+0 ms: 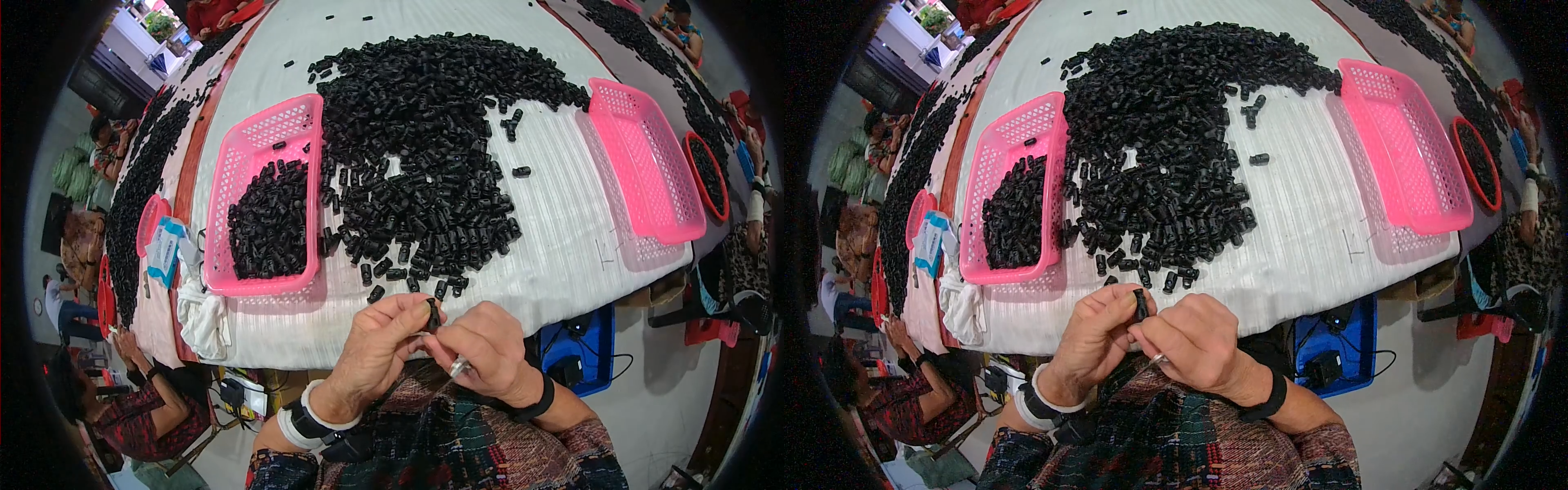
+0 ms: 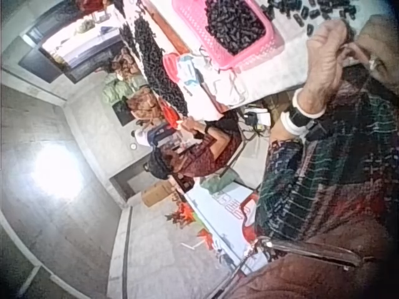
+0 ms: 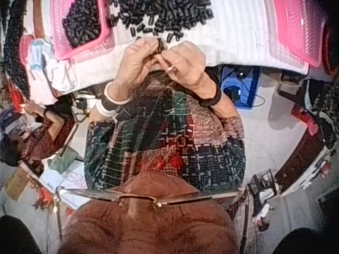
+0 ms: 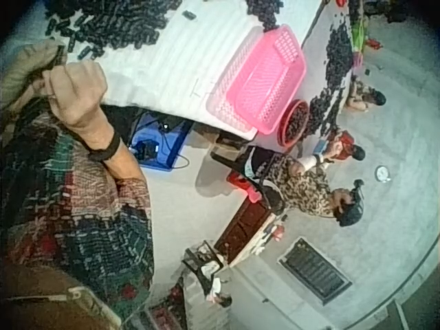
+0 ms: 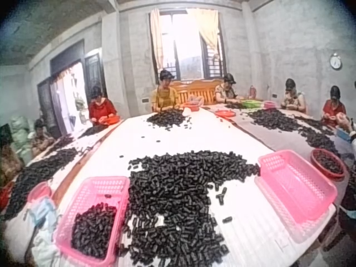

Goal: Assembling and sorting small black plastic components by hand at a shared workstation.

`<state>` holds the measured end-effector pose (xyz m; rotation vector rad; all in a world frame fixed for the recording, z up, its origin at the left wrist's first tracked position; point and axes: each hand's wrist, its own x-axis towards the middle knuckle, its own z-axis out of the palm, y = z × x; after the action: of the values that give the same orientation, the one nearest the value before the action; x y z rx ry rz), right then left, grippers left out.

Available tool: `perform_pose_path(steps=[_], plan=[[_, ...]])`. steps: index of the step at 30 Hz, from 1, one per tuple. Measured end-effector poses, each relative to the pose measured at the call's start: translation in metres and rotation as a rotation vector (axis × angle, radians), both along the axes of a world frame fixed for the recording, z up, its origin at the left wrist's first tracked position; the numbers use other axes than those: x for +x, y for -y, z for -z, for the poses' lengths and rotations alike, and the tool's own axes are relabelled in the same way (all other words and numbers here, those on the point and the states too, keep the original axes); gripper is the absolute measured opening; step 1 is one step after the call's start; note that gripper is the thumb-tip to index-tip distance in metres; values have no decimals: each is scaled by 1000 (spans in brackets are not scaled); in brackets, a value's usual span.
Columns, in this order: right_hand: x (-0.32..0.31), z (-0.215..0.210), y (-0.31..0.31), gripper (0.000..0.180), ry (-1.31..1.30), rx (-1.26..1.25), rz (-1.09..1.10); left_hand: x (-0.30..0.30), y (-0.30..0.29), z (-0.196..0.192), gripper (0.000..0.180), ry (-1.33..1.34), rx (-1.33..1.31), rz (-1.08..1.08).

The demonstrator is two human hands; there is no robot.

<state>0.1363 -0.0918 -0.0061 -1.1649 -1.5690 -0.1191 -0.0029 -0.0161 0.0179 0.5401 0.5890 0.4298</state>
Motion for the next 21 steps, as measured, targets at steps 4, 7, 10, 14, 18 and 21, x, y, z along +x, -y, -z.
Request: perform_pose_path(steps=[4, 7, 10, 14, 18, 21], plan=[[1, -7, -4, 42, -136, -216, 25, -1, -7, -6, 19, -148, 120, 33], [4, -7, -1, 47, -128, -333, -44, -1, -6, -7, 21, -185, 184, 83], [5, -7, -1, 47, -268, -322, -95, -2, -9, -8, 24, -112, 85, 129], [7, -3, -1, 45, -445, -362, -193, -1, -7, -1, 28, 64, -47, 233], [5, -5, 1, 47, -452, -388, -195, -2, -4, 7, 28, 97, -104, 204], [2, -6, 1, 46, -478, -396, -197, -1, -2, 9, 28, 94, -135, 153]])
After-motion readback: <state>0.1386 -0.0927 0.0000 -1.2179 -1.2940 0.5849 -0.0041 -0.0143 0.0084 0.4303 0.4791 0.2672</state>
